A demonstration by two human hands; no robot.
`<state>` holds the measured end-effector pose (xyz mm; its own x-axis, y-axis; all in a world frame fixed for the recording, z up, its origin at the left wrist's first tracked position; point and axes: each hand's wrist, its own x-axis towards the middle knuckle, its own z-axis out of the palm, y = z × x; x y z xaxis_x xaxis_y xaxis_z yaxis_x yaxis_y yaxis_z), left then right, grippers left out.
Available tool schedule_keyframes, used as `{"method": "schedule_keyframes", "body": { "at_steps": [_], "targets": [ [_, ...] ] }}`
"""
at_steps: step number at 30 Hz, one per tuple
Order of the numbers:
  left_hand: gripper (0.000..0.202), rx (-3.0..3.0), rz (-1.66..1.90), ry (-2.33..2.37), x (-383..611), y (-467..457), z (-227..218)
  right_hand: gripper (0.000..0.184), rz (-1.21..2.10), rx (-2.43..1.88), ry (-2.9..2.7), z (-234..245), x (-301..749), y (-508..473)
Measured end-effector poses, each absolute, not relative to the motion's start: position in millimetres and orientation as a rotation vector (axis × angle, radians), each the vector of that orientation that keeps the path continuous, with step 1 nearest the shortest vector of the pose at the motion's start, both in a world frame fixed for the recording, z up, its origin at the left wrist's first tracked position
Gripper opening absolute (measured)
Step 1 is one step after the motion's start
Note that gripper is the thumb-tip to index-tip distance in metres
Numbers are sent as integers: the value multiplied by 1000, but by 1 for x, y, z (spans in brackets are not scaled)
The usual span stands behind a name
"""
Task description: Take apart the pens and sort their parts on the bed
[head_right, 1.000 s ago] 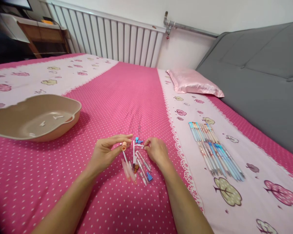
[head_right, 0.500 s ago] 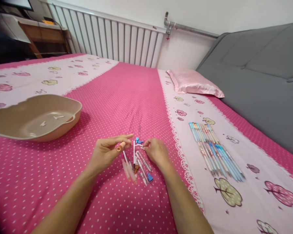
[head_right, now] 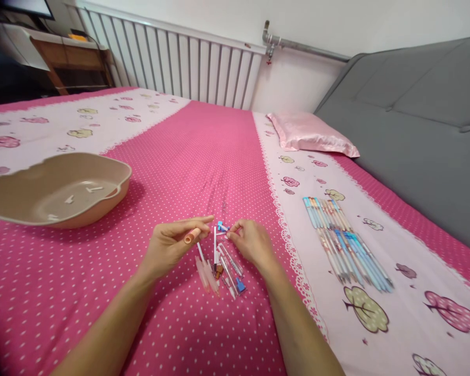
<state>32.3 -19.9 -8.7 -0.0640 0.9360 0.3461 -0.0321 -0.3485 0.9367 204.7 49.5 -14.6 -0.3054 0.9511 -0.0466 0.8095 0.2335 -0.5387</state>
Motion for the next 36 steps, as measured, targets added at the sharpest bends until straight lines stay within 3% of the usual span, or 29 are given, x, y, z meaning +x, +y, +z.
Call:
{"method": "schedule_keyframes", "body": {
  "at_steps": [19,36],
  "targets": [
    [29,1378,1328,1330,33,-15,-17,19,999,-1304,-2126,13,196,28],
    [22,1146,1493,1342,27,-14,-12,17,1208,-1204,-2069,15,195,24]
  ]
}}
